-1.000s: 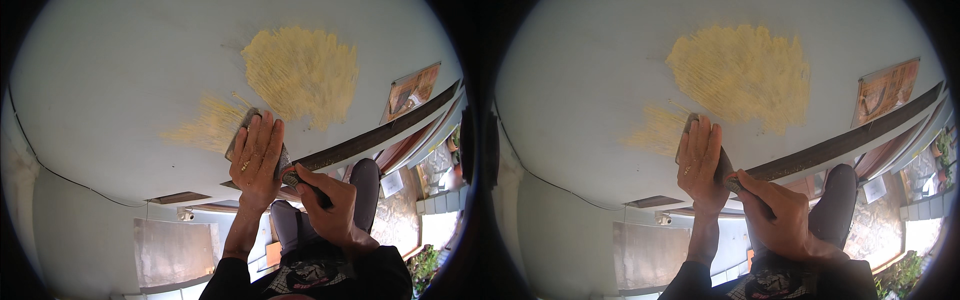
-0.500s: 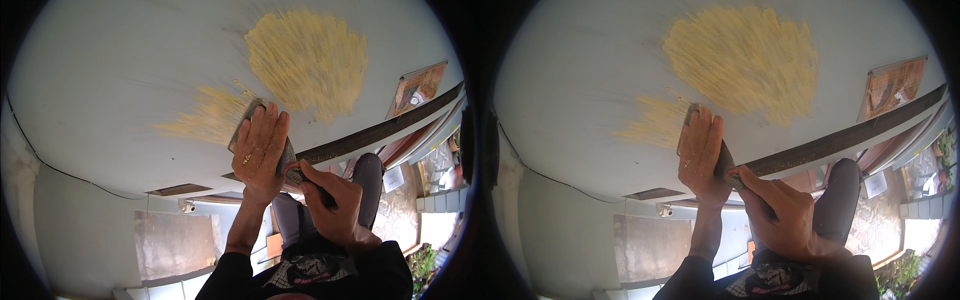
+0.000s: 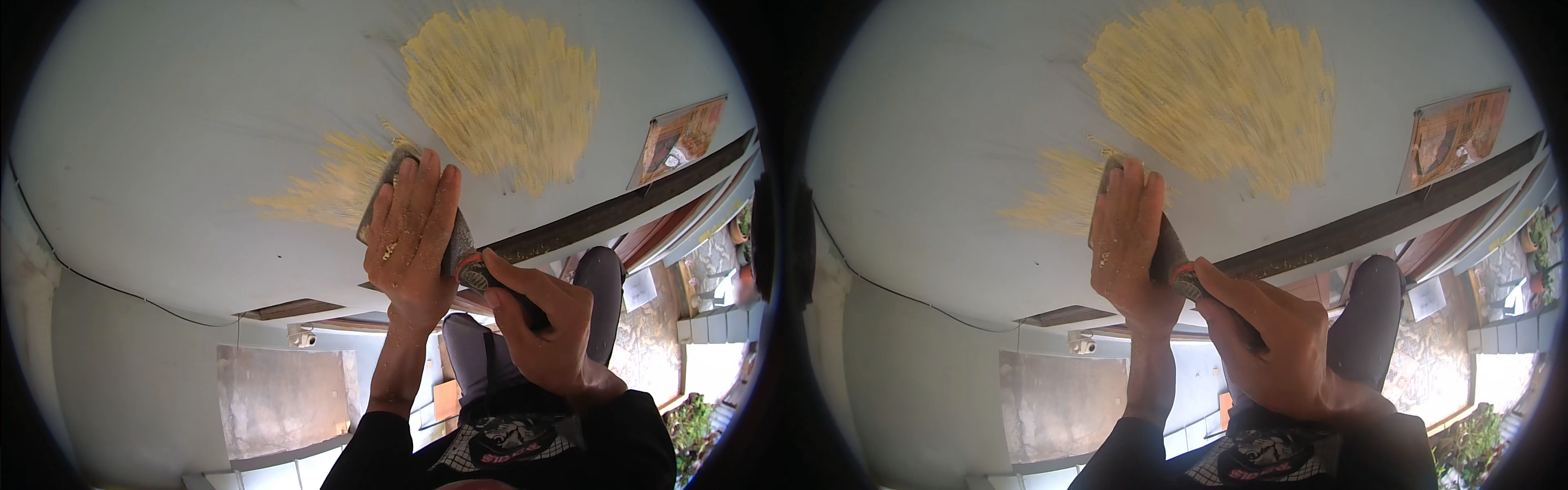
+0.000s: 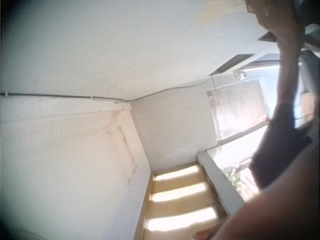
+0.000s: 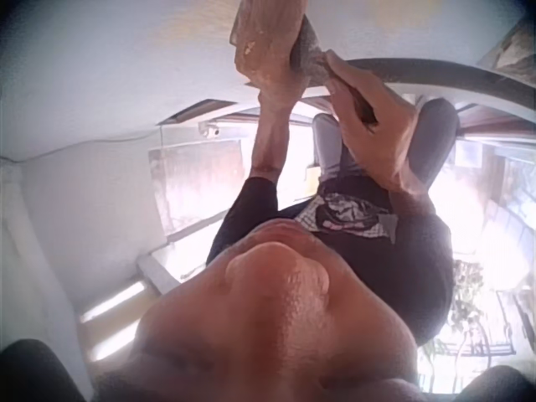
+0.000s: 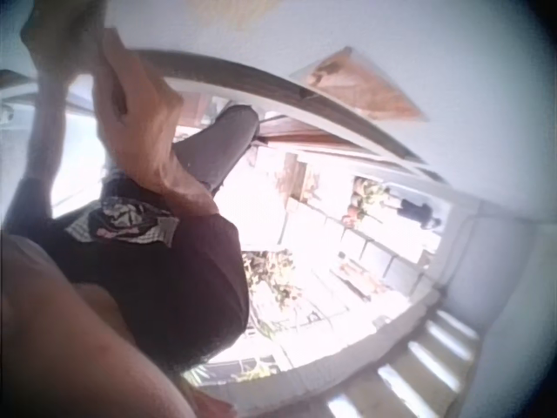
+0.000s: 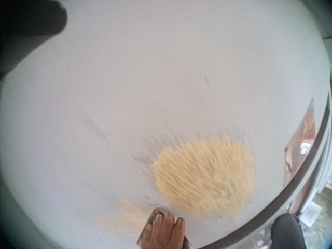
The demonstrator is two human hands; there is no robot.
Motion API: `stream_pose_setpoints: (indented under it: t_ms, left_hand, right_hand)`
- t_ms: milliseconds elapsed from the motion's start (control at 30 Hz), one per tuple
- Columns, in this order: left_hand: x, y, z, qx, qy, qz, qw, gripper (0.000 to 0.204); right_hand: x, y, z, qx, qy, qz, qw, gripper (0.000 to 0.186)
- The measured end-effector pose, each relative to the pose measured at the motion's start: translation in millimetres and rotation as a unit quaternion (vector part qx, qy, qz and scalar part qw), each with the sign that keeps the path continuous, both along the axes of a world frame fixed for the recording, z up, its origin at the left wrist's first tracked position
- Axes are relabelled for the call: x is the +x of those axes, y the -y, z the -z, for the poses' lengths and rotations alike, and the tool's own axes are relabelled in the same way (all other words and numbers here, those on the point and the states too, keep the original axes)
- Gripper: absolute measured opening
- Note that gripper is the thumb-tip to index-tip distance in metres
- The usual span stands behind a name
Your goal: The person uses a trowel to apply and spread a yellow paste onto a white ceiling surface. They repeatedly scrape and smooth the material across the ceiling area.
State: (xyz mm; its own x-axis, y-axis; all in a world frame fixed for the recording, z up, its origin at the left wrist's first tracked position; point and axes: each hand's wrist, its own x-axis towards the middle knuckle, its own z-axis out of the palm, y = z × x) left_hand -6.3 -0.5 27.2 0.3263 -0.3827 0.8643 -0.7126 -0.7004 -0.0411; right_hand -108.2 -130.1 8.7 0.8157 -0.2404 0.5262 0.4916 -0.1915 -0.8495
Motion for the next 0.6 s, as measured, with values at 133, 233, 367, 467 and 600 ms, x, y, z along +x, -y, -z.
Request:
stream_pose_setpoints:
  t_ms: [133,233,367,467,600]
  left_hand:
    - [0.3,-3.5,19.0,0.0,0.017,0.0,1.0,0.037]
    - [-0.2,-2.6,-7.1,-0.015,0.017,-0.005,1.0,0.033]
    - [-5.4,-6.9,14.8,0.003,-0.017,0.012,1.0,0.033]
    - [-5.1,-6.0,6.4,-0.001,-0.008,-0.002,1.0,0.034]
    - [-2.7,-5.7,9.4,-0.007,-0.017,0.013,1.0,0.031]
  right_hand:
    - [2.6,-3.5,19.4,0.002,0.017,0.013,1.0,0.033]
    - [6.2,-5.1,-2.8,0.017,-0.009,-0.021,1.0,0.034]
    - [-1.9,-9.5,13.9,0.008,-0.006,0.015,1.0,0.034]
    - [0.6,-10.3,15.0,0.016,-0.006,0.008,1.0,0.034]
    - [-4.5,-11.7,19.4,0.023,-0.016,0.006,1.0,0.034]
